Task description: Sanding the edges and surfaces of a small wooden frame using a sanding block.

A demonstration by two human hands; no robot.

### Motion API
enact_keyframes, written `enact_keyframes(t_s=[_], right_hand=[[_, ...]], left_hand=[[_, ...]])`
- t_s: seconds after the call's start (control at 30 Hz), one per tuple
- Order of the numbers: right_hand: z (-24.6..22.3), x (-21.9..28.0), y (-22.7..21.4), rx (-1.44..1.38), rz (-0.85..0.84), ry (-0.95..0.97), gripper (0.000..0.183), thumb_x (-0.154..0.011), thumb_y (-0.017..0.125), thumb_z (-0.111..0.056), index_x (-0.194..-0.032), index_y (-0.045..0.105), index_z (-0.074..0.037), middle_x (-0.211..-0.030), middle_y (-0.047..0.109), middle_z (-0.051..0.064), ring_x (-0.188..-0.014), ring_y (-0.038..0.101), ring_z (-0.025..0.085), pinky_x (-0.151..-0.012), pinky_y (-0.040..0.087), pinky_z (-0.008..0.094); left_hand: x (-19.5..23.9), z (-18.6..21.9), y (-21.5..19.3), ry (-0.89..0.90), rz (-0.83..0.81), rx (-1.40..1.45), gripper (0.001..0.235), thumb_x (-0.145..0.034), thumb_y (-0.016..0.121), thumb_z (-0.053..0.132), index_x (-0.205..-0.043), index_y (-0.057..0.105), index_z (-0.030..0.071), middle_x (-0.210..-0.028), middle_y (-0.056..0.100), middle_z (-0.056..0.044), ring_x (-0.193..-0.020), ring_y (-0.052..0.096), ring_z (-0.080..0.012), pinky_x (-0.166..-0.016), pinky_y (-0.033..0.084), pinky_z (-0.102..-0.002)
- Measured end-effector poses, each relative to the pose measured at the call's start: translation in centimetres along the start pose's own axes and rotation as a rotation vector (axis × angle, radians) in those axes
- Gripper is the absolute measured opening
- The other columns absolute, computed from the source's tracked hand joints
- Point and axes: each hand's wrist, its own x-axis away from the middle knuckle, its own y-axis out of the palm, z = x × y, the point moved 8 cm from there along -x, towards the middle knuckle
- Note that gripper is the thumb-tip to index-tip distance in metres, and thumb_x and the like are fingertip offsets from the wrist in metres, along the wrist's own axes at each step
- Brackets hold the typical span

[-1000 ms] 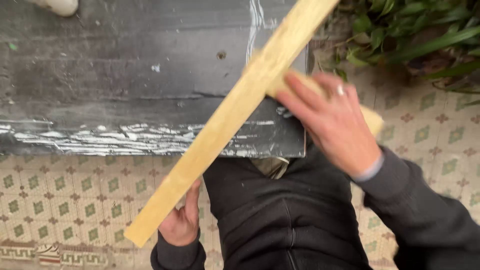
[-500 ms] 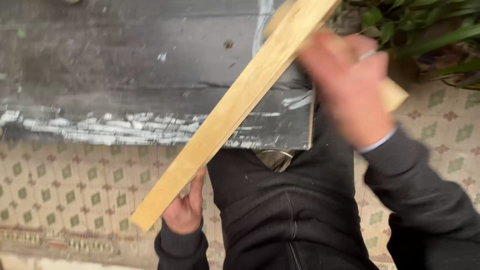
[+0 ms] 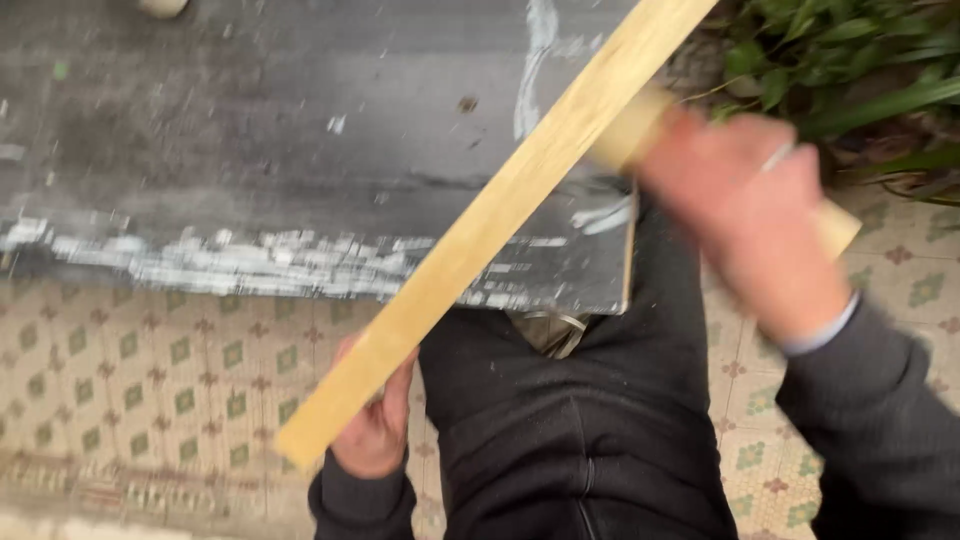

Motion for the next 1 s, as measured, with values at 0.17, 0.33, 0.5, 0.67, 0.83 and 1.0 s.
enact_keyframes(t_s=[0.17,0.33,0.5,0.67,0.83,1.0], right_hand=[[-4.1,1.4,-0.3,-0.019,0.403,-0.338,0.06,-0.081,0.065,0.004,-0.138,0.064,-0.013,-0.13,0.067,0.01,-0.107,0.06,0.032,-0.089,0.045,0.045],[-0.7,-0.1,0.5,-0.091,0.181,-0.258,0.063,-0.092,0.065,0.009,-0.146,0.065,-0.023,-0.136,0.066,0.008,-0.102,0.063,0.029,-0.086,0.047,0.041],[-6.6,0.6,2.3,0.043,0.358,-0.422,0.063,-0.08,0.066,0.004,-0.138,0.067,-0.02,-0.146,0.063,0.004,-0.113,0.063,0.03,-0.081,0.045,0.037],[-2.0,0.5,-0.3,0.063,0.321,-0.363,0.055,-0.096,0.067,-0.001,-0.145,0.065,-0.024,-0.146,0.064,0.005,-0.113,0.059,0.026,-0.089,0.047,0.042],[-4.4,0.8,2.1,0.421,0.31,-0.316,0.063,-0.084,0.063,-0.013,-0.143,0.066,-0.034,-0.122,0.07,0.001,-0.108,0.063,0.024,-0.09,0.052,0.04],[-1.5,-1.0,-1.6,-0.214,0.125,-0.224,0.052,-0.104,0.048,0.001,-0.146,0.062,-0.027,-0.15,0.063,0.007,-0.096,0.062,0.029,-0.08,0.048,0.044]], left_hand=[[-0.2,-0.7,0.2,-0.059,-0.019,0.034,0.025,-0.096,0.074,-0.001,-0.119,0.066,-0.004,-0.107,0.072,-0.013,-0.093,0.073,-0.024,-0.081,0.057,-0.032],[-0.1,0.8,-0.3,0.029,-0.064,0.016,0.024,-0.096,0.068,-0.004,-0.12,0.065,-0.004,-0.115,0.07,-0.017,-0.103,0.07,-0.0299,-0.087,0.056,-0.035],[-0.3,-0.1,0.1,-0.022,-0.024,0.057,0.028,-0.095,0.072,-0.003,-0.122,0.064,-0.005,-0.114,0.07,-0.016,-0.1,0.071,-0.0251,-0.084,0.056,-0.033],[1.3,-3.6,0.8,-0.158,0.084,0.533,0.026,-0.099,0.064,-0.002,-0.125,0.065,-0.004,-0.12,0.069,-0.017,-0.106,0.069,-0.0263,-0.089,0.057,-0.034],[0.0,-0.6,0.8,-0.014,-0.081,0.101,0.029,-0.096,0.07,-0.007,-0.124,0.065,-0.002,-0.118,0.069,-0.019,-0.105,0.07,-0.0314,-0.088,0.056,-0.037],[-0.1,-0.2,0.2,0.006,0.008,0.195,0.028,-0.095,0.068,-0.006,-0.123,0.062,-0.002,-0.118,0.069,-0.018,-0.107,0.071,-0.0312,-0.094,0.056,-0.036]])
